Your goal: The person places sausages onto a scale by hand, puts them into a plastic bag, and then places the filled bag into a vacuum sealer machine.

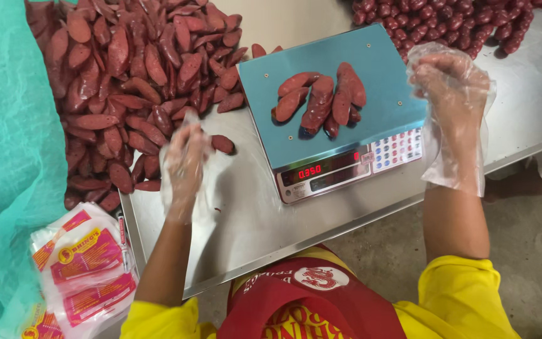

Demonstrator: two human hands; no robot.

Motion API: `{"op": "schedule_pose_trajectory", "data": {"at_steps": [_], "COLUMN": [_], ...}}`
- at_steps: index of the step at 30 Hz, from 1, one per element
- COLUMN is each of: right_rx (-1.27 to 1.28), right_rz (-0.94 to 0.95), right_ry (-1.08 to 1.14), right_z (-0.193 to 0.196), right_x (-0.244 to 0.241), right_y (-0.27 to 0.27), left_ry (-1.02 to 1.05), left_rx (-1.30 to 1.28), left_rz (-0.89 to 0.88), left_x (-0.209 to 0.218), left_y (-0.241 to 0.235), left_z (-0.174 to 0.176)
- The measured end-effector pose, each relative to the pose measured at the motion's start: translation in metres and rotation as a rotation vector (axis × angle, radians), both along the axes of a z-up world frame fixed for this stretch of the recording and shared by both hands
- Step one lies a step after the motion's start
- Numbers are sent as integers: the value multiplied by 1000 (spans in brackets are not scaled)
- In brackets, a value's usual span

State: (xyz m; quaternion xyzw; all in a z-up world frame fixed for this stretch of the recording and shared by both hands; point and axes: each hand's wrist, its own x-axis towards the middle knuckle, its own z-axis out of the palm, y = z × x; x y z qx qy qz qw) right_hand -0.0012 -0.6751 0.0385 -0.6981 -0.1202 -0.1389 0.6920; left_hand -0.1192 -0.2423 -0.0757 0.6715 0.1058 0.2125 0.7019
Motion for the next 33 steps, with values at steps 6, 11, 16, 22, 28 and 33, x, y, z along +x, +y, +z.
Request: {"op": "schedule_pose_trajectory", "data": {"at_steps": [6, 11, 16, 22, 28, 33], "right_rx": [-37, -89, -843, -1355, -1322, -1145], "right_rz": [44, -7, -197, -206, -277, -412], "right_ry": [-24, -60, 21, 115, 157, 174], "right_z": [3, -14, -42, -34, -31, -34], "right_x": [-24, -18, 21, 40, 54, 53], "right_y": [22, 36, 78, 125, 140, 123], "left_ry": [-21, 712, 317, 540, 558, 486], "left_rx": [1310, 207, -317, -332, 36, -123], "left_rz": [341, 204, 135, 18, -113, -153], "left_x": [-98, -155, -189, -186, -193, -199], "left_y": [25, -2, 1, 13, 12, 14], "left_z": [-99, -121, -137, -151, -136, -115]}}
